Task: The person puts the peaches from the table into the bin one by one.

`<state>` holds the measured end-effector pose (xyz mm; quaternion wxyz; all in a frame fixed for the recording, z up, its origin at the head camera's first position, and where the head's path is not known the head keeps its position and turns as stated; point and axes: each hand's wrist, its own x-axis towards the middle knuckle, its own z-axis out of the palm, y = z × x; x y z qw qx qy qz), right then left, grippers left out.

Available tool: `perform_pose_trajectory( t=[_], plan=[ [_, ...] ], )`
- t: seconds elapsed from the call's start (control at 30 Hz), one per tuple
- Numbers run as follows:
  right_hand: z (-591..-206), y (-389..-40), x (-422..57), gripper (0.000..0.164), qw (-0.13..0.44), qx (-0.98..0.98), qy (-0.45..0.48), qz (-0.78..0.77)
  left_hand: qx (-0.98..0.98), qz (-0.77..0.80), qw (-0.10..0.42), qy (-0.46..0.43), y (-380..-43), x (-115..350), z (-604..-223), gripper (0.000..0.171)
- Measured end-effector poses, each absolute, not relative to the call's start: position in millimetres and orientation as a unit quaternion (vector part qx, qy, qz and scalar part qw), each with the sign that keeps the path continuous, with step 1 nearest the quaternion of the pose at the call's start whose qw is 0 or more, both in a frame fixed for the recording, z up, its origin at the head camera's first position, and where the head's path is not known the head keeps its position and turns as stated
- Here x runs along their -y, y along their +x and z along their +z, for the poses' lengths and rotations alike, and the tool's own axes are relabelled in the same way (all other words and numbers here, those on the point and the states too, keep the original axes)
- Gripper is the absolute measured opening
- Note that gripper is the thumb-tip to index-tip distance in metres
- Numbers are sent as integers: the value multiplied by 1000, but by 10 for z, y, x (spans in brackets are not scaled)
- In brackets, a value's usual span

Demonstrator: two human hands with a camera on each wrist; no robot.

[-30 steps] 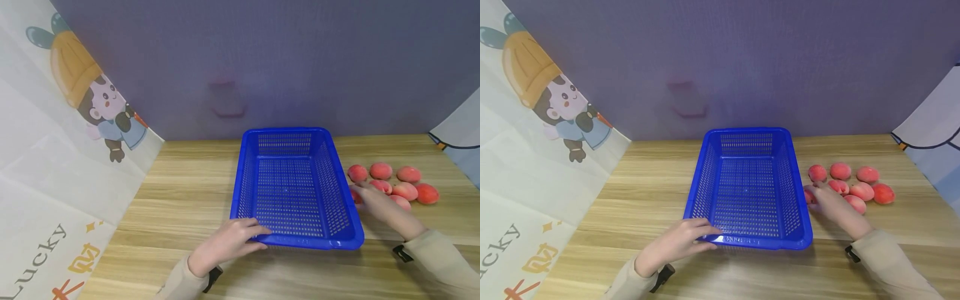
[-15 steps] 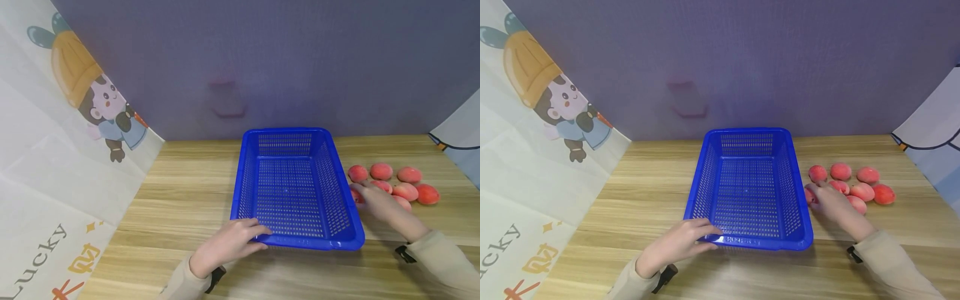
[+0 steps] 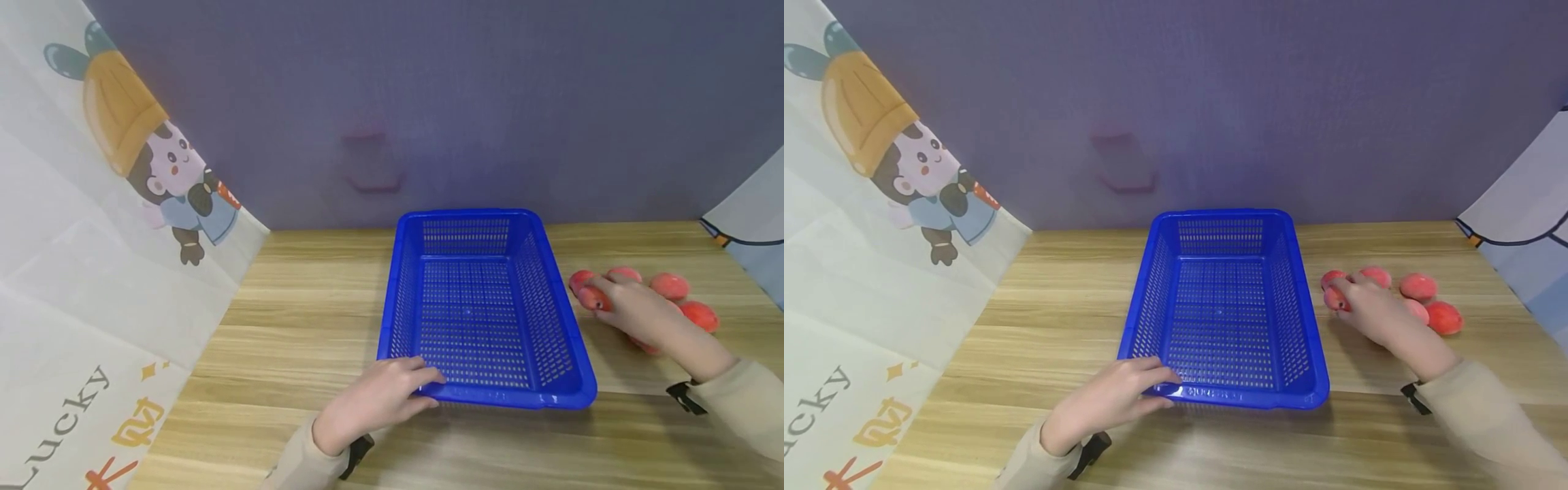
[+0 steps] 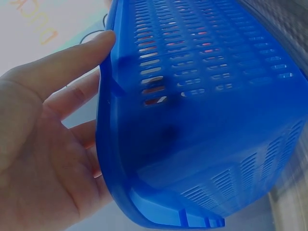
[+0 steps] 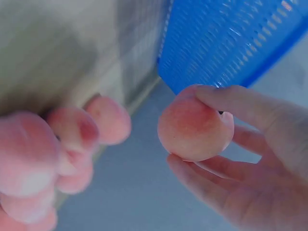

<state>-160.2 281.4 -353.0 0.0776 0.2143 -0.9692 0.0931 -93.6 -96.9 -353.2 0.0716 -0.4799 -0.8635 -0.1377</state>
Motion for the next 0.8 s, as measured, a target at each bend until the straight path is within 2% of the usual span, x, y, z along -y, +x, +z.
perform_pose_trajectory(
  t=[0.13,0.37,0.6,0.8],
  plan=[
    [-3402,-1666,-2810,45,91,968,216,88,867,-136,61,-475,-931,961,-3515,25],
    [-3207,-1798,-2808,42,149,952,251,88,880,-125,33,-457,-912,941,-3482,24],
    [-2914,-1918,-2708,41,76,972,216,60,885,-117,24,-449,-909,917,-3465,26],
    [-2750,-2042,-2567,41,86,966,237,56,892,-101,26,-440,-892,901,-3445,24]
  ],
)
